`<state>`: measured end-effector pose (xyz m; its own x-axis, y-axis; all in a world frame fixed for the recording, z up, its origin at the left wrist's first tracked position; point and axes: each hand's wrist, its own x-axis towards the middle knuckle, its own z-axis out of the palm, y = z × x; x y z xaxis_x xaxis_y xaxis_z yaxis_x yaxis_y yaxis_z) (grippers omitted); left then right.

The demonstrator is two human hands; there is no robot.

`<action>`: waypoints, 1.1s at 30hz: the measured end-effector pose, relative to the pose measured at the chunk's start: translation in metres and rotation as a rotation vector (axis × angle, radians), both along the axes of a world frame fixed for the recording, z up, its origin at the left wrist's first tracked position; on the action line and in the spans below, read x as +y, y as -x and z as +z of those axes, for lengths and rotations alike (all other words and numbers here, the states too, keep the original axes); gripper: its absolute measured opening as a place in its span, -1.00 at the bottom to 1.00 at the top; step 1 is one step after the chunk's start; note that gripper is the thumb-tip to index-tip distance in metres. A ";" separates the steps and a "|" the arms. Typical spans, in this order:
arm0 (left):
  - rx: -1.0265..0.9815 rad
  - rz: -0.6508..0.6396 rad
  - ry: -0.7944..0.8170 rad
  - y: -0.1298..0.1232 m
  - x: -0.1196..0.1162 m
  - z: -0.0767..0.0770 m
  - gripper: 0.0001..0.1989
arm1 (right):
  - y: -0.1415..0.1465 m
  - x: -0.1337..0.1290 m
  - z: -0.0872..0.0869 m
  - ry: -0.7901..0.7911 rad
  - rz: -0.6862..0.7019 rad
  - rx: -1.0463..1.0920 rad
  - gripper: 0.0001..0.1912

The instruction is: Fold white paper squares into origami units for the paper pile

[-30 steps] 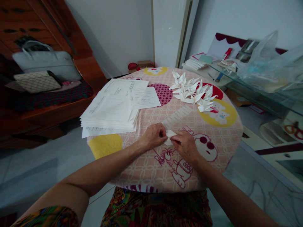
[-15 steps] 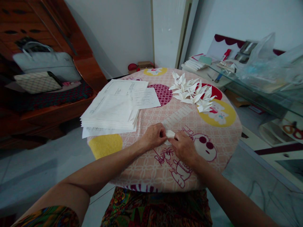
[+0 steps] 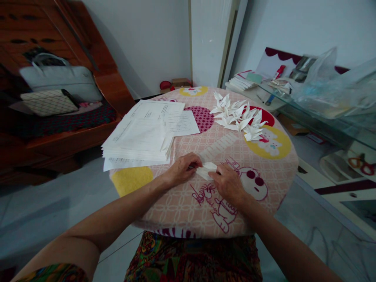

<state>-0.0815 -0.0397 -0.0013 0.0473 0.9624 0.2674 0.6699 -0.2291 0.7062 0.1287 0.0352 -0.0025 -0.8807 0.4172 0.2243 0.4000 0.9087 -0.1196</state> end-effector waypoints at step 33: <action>0.486 -0.396 -0.206 0.002 0.000 0.000 -0.69 | -0.054 0.017 0.008 -0.038 0.127 0.110 -0.80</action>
